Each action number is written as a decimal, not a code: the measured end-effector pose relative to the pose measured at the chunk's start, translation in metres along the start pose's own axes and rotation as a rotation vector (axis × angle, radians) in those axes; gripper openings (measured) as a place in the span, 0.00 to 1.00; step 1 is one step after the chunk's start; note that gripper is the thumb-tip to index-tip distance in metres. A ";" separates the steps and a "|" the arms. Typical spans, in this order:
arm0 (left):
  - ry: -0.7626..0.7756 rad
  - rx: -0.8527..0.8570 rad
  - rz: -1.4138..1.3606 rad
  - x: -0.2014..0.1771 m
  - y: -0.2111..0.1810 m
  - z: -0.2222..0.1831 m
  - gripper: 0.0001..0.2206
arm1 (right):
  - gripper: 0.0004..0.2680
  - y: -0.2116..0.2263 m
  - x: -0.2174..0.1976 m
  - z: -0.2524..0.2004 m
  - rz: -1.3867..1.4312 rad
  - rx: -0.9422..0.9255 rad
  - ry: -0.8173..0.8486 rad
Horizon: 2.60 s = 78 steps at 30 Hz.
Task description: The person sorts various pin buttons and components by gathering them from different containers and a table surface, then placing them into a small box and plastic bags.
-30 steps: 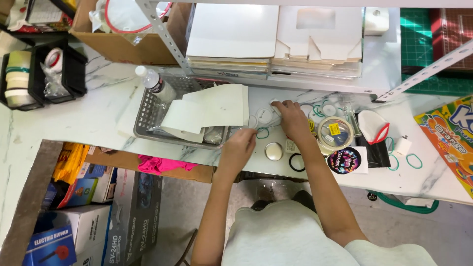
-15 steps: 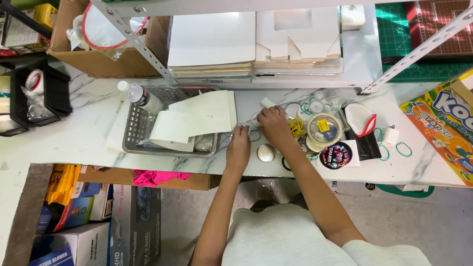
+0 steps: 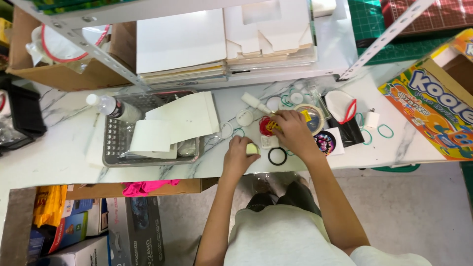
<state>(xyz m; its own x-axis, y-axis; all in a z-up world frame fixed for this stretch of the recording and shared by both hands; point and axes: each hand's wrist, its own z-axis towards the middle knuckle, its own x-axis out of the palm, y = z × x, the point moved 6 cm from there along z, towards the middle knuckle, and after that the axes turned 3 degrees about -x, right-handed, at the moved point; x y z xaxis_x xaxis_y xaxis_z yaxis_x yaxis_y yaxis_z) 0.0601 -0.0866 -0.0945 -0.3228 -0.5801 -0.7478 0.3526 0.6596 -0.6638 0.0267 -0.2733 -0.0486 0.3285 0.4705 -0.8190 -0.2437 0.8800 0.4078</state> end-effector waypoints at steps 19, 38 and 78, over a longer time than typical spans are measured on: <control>-0.005 -0.512 -1.450 0.061 0.007 0.048 0.13 | 0.11 -0.025 0.016 -0.006 -0.075 -0.124 0.114; 0.005 0.086 0.340 0.078 -0.059 0.151 0.24 | 0.08 -0.147 0.011 0.023 -0.159 0.093 0.173; -0.088 0.126 0.342 0.051 -0.065 0.065 0.16 | 0.31 -0.075 -0.050 -0.021 -0.246 0.083 0.450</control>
<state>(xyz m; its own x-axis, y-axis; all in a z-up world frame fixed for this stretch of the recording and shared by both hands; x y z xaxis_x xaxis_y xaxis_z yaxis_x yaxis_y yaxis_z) 0.0781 -0.1904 -0.0904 -0.0925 -0.3789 -0.9208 0.5344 0.7614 -0.3670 0.0096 -0.3641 -0.0470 -0.0628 0.1898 -0.9798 -0.1295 0.9719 0.1965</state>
